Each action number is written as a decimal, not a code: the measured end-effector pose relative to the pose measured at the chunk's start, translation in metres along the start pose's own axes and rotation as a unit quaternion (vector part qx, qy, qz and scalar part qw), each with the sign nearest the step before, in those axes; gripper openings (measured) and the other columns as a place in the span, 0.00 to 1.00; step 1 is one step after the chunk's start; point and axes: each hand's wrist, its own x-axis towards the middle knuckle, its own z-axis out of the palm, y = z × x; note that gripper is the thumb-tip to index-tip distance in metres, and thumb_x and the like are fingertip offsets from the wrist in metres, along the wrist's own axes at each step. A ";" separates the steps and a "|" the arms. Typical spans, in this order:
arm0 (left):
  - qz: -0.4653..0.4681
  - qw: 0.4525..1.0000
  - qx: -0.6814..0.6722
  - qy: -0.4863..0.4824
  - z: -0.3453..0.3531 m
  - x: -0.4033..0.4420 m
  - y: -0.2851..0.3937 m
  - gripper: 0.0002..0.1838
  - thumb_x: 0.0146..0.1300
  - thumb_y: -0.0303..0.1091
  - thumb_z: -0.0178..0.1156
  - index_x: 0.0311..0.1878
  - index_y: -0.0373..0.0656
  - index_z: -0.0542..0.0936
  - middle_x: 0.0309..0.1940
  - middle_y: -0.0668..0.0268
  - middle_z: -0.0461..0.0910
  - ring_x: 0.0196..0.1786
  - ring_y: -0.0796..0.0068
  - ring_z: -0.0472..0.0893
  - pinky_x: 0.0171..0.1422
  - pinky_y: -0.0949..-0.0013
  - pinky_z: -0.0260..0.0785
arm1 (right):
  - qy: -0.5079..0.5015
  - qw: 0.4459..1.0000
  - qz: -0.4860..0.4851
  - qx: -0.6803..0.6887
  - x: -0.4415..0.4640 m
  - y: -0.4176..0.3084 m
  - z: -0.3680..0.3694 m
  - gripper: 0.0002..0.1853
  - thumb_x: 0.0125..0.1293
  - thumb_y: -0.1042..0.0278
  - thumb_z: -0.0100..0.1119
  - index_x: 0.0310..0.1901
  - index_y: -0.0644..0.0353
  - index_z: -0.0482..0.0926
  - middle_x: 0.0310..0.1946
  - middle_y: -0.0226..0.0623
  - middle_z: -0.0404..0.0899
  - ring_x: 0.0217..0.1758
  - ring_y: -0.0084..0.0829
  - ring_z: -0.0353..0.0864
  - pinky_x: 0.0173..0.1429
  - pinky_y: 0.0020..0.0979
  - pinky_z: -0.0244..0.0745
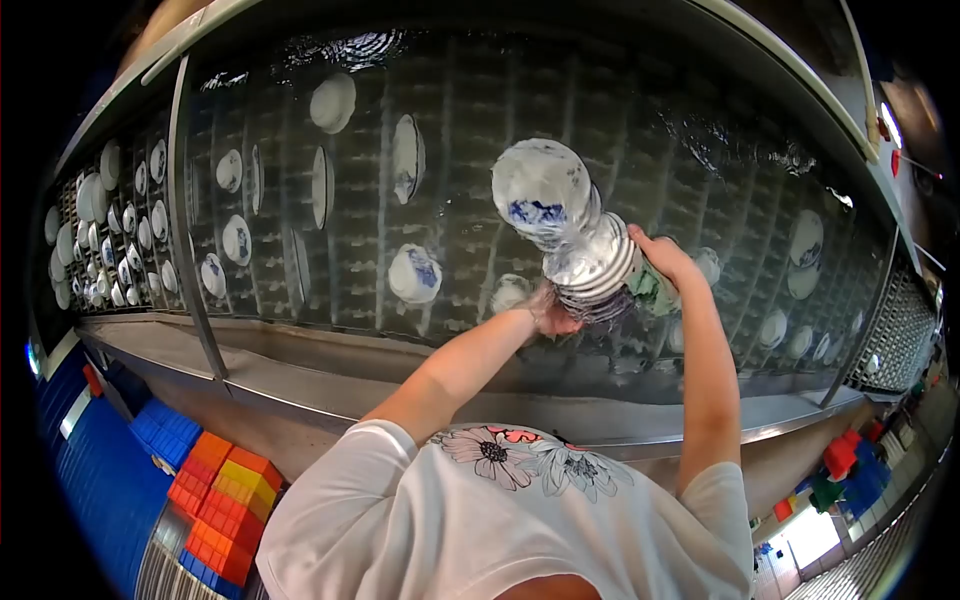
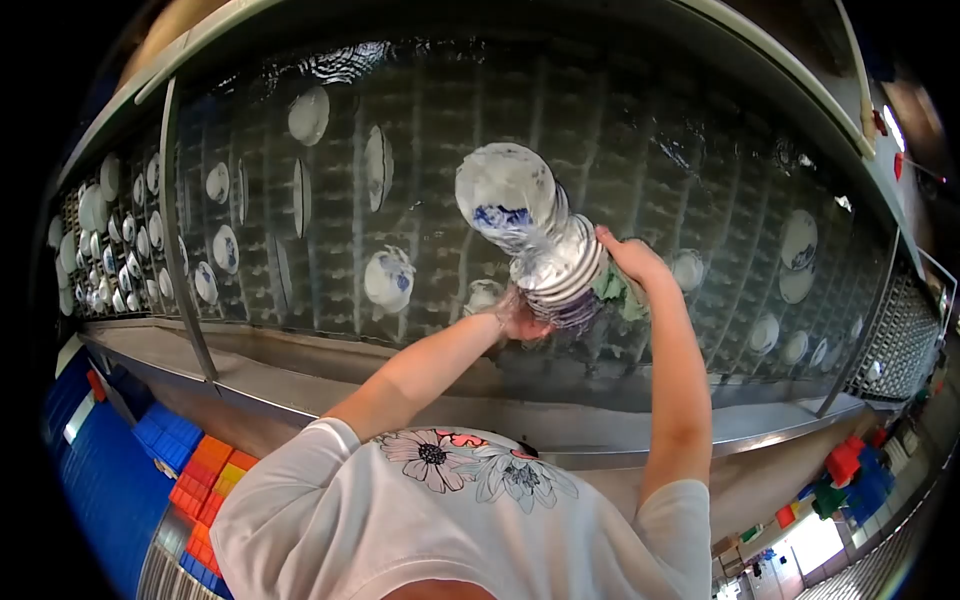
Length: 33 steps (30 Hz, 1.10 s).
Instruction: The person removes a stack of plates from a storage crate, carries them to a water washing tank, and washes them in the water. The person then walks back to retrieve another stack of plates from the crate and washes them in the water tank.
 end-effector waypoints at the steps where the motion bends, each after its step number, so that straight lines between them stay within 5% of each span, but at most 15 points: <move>1: 0.002 0.999 0.010 -0.032 0.001 0.004 -0.005 0.32 0.54 0.62 0.38 0.44 0.43 0.72 0.41 0.64 0.74 0.42 0.67 0.74 0.44 0.64 0.69 | -0.018 0.999 -0.003 -0.042 -0.001 -0.003 -0.005 0.42 0.52 0.31 0.35 0.39 0.74 0.72 0.42 0.60 0.70 0.50 0.48 0.68 0.51 0.35 0.62; 3: 0.093 0.993 -0.022 -0.071 0.050 -0.020 -0.014 0.30 0.53 0.62 0.41 0.41 0.42 0.73 0.39 0.65 0.75 0.40 0.71 0.75 0.43 0.67 0.70 | -0.009 0.998 0.012 -0.055 -0.014 -0.019 -0.012 0.42 0.50 0.31 0.39 0.39 0.75 0.72 0.41 0.60 0.70 0.49 0.47 0.69 0.52 0.34 0.61; 9: 0.010 0.994 0.007 -0.108 0.029 -0.001 -0.001 0.24 0.53 0.55 0.44 0.37 0.44 0.75 0.34 0.65 0.76 0.35 0.71 0.76 0.38 0.67 0.69 | 0.057 0.990 -0.069 0.113 -0.010 -0.026 0.000 0.37 0.48 0.37 0.49 0.41 0.73 0.72 0.41 0.57 0.71 0.48 0.47 0.69 0.51 0.33 0.62; 11: 0.050 0.991 0.103 0.062 0.027 -0.004 0.006 0.23 0.52 0.53 0.47 0.35 0.42 0.75 0.32 0.65 0.76 0.33 0.70 0.76 0.37 0.67 0.67 | 0.199 0.975 -0.093 0.002 -0.011 -0.029 0.017 0.34 0.48 0.39 0.50 0.42 0.67 0.72 0.41 0.52 0.72 0.48 0.46 0.70 0.51 0.33 0.63; 15: 0.307 0.683 0.573 0.331 0.039 -0.068 0.024 0.19 0.48 0.40 0.57 0.43 0.43 0.71 0.37 0.63 0.74 0.39 0.67 0.74 0.39 0.65 0.65 | 0.179 0.977 -0.086 0.077 -0.008 -0.035 0.013 0.33 0.45 0.40 0.54 0.44 0.63 0.72 0.43 0.51 0.72 0.49 0.44 0.69 0.52 0.32 0.62; 17: 0.477 0.390 0.632 0.469 0.063 -0.107 0.026 0.25 0.41 0.37 0.62 0.45 0.40 0.68 0.41 0.59 0.71 0.44 0.63 0.71 0.45 0.64 0.63 | 0.154 0.980 -0.089 0.090 0.004 -0.022 0.011 0.33 0.44 0.42 0.55 0.44 0.64 0.71 0.43 0.51 0.72 0.49 0.43 0.69 0.51 0.31 0.62; 19: 0.558 0.301 0.525 0.567 0.065 -0.107 0.041 0.32 0.39 0.37 0.62 0.49 0.36 0.63 0.48 0.51 0.64 0.52 0.55 0.62 0.55 0.61 0.54 | 0.137 0.975 -0.107 0.137 0.012 -0.008 0.013 0.33 0.44 0.43 0.56 0.44 0.66 0.71 0.41 0.51 0.73 0.48 0.41 0.71 0.50 0.30 0.63; 20: 0.545 0.306 0.499 0.600 0.053 -0.098 0.055 0.38 0.39 0.39 0.63 0.53 0.34 0.57 0.51 0.46 0.59 0.53 0.51 0.60 0.58 0.62 0.52 | 0.158 0.972 -0.092 0.146 0.012 -0.002 0.017 0.32 0.43 0.46 0.57 0.42 0.69 0.71 0.39 0.52 0.73 0.46 0.40 0.72 0.49 0.30 0.63; 23: 0.516 0.617 0.411 0.428 0.014 -0.070 0.110 0.29 0.47 0.40 0.59 0.51 0.36 0.64 0.51 0.54 0.65 0.54 0.57 0.63 0.58 0.62 0.53 | 0.093 0.984 -0.057 0.143 0.009 0.015 0.019 0.29 0.43 0.50 0.57 0.41 0.69 0.71 0.38 0.53 0.73 0.46 0.40 0.71 0.49 0.30 0.63; 26: 0.427 0.759 0.352 0.343 -0.021 -0.025 0.151 0.24 0.52 0.43 0.53 0.50 0.40 0.66 0.48 0.57 0.69 0.50 0.58 0.69 0.56 0.62 0.56 | 0.098 0.994 -0.045 0.036 0.013 0.045 0.042 0.24 0.43 0.56 0.56 0.40 0.65 0.72 0.38 0.50 0.73 0.45 0.39 0.72 0.47 0.30 0.64; 27: 0.429 0.758 0.351 0.344 -0.005 -0.026 0.139 0.24 0.52 0.43 0.53 0.50 0.40 0.66 0.48 0.57 0.69 0.50 0.58 0.69 0.56 0.62 0.56 | 0.087 0.995 -0.043 -0.006 0.019 0.058 0.051 0.23 0.42 0.58 0.55 0.40 0.63 0.72 0.37 0.49 0.74 0.44 0.38 0.72 0.46 0.30 0.65; 29: 0.455 0.422 0.552 0.558 0.040 -0.030 0.105 0.23 0.56 0.49 0.46 0.50 0.44 0.69 0.43 0.57 0.73 0.47 0.58 0.71 0.55 0.61 0.57 | 0.137 0.990 -0.039 0.013 0.015 0.070 0.060 0.22 0.44 0.57 0.56 0.40 0.62 0.72 0.37 0.48 0.74 0.44 0.38 0.72 0.47 0.30 0.65; 30: 0.290 0.432 0.663 0.538 0.046 -0.032 0.114 0.24 0.58 0.53 0.38 0.50 0.48 0.70 0.50 0.57 0.68 0.55 0.60 0.64 0.60 0.61 0.51 | 0.186 0.981 -0.033 0.031 0.012 0.070 0.062 0.21 0.45 0.56 0.57 0.40 0.61 0.72 0.37 0.47 0.74 0.44 0.38 0.72 0.47 0.30 0.65; 31: 0.362 0.476 0.511 0.617 0.054 -0.022 0.093 0.25 0.59 0.53 0.37 0.50 0.48 0.70 0.56 0.56 0.61 0.61 0.62 0.56 0.62 0.62 0.46 | 0.183 0.982 -0.033 0.032 0.011 0.066 0.061 0.21 0.45 0.56 0.57 0.40 0.61 0.72 0.37 0.47 0.74 0.44 0.38 0.72 0.47 0.30 0.65; 33: 0.367 0.599 0.500 0.505 0.077 -0.041 0.072 0.26 0.59 0.53 0.35 0.53 0.47 0.67 0.59 0.57 0.55 0.63 0.63 0.50 0.63 0.55 0.42 | 0.240 0.928 -0.120 0.256 -0.009 0.034 0.049 0.22 0.49 0.54 0.57 0.40 0.62 0.72 0.38 0.47 0.74 0.45 0.39 0.71 0.48 0.31 0.65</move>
